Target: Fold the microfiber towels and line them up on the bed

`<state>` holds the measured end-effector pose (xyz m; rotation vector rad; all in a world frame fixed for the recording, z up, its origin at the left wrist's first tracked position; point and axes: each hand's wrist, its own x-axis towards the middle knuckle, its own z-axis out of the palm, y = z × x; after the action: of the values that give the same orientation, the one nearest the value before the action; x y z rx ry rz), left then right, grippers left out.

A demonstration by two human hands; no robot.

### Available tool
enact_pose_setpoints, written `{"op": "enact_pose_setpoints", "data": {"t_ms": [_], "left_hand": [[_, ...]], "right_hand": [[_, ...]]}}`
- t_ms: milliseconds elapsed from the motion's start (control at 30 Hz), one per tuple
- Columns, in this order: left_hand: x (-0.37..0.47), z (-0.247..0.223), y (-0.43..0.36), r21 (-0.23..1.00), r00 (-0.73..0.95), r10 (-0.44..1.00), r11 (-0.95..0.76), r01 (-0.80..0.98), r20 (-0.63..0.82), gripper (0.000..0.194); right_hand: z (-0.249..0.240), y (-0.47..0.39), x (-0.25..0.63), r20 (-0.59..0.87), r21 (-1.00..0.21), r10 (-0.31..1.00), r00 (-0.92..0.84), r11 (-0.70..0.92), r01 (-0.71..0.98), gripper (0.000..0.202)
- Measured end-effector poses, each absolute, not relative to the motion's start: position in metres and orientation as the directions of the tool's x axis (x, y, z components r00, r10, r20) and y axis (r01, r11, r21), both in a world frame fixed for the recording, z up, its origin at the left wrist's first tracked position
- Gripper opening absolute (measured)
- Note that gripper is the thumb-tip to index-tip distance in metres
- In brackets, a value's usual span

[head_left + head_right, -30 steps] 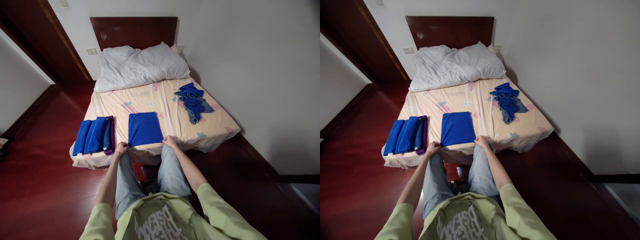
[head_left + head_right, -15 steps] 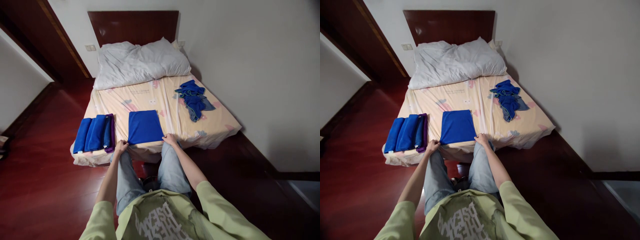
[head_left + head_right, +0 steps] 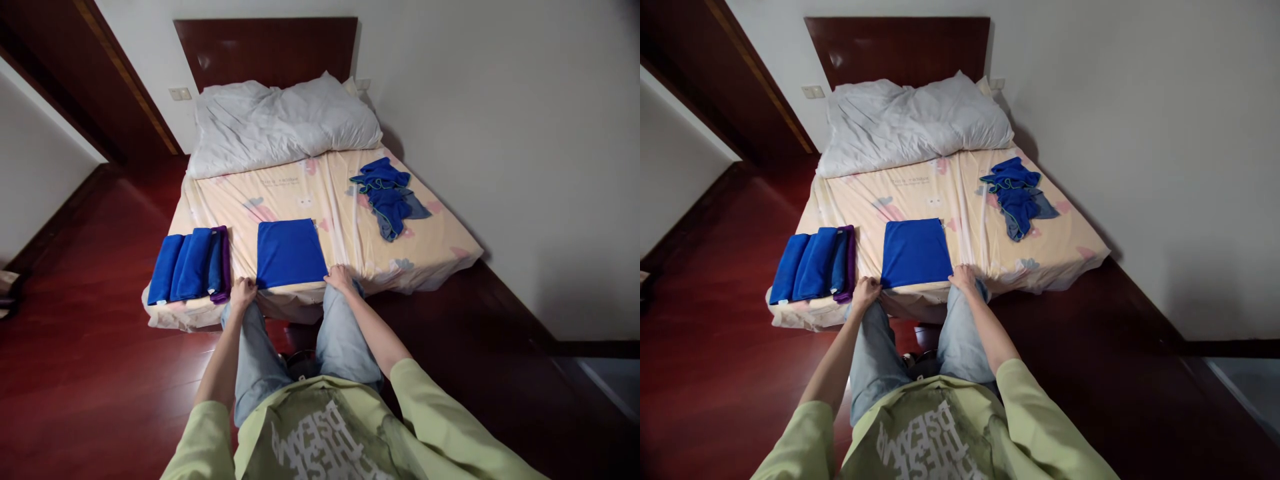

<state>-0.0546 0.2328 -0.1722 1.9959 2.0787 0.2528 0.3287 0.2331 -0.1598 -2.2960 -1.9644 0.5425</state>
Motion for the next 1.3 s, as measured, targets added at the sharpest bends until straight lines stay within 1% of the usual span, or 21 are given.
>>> {"op": "enact_pose_setpoints", "data": {"t_ms": [33,100,167,200,267,333,467,600,733,833,900,1100,1300], "left_hand": [[-0.055,-0.174,0.233,0.307,0.010,1.000,-0.009,0.952,-0.004,0.019],[-0.055,-0.177,0.233,0.337,0.135,0.987,-0.157,0.928,0.086,0.016],[-0.055,-0.182,0.233,0.372,0.261,0.957,-0.289,0.882,0.124,0.018],[-0.055,-0.185,0.234,0.388,0.308,0.943,-0.334,0.859,0.129,0.021],[-0.054,-0.190,0.235,0.407,0.364,0.922,-0.384,0.829,0.129,0.029],[-0.054,-0.195,0.235,0.414,0.393,0.911,-0.409,0.813,0.128,0.035],[-0.055,-0.203,0.236,0.417,0.406,0.902,-0.427,0.802,0.144,0.045],[-0.056,-0.209,0.239,0.412,0.402,0.898,-0.439,0.798,0.178,0.054],[-0.054,-0.210,0.243,0.409,0.410,0.894,-0.448,0.795,0.184,0.061],[-0.051,-0.207,0.243,0.421,0.435,0.888,-0.456,0.785,0.151,0.067],[-0.049,-0.202,0.241,0.439,0.423,0.898,-0.430,0.789,0.119,0.070],[-0.046,-0.187,0.235,0.506,0.290,0.957,-0.254,0.825,0.006,0.066],[-0.050,-0.185,0.234,0.565,0.259,0.966,-0.207,0.799,-0.012,0.056]], "right_hand": [[-0.162,0.233,0.331,-0.175,-0.318,0.979,0.106,-0.158,0.935,0.014],[-0.168,0.231,0.335,-0.048,-0.406,0.998,0.042,-0.057,0.912,0.015],[-0.172,0.230,0.338,0.079,-0.478,0.995,-0.067,0.097,0.873,0.021],[-0.174,0.230,0.339,0.117,-0.501,0.984,-0.131,0.172,0.848,0.023],[-0.176,0.230,0.341,0.133,-0.523,0.962,-0.240,0.273,0.808,0.026],[-0.178,0.231,0.341,0.101,-0.515,0.949,-0.300,0.308,0.800,0.031],[-0.180,0.233,0.337,0.036,-0.470,0.945,-0.325,0.303,0.829,0.043],[-0.182,0.233,0.333,0.012,-0.443,0.946,-0.323,0.294,0.847,0.055],[-0.180,0.231,0.331,0.010,-0.433,0.946,-0.324,0.297,0.851,0.055],[-0.175,0.230,0.329,-0.002,-0.463,0.949,-0.314,0.277,0.842,0.053],[-0.171,0.229,0.327,-0.015,-0.489,0.959,-0.284,0.240,0.839,0.052],[-0.166,0.226,0.323,-0.068,-0.534,0.991,-0.117,0.063,0.843,0.045],[-0.172,0.224,0.334,-0.068,-0.592,0.995,-0.073,0.019,0.806,0.042]]}}
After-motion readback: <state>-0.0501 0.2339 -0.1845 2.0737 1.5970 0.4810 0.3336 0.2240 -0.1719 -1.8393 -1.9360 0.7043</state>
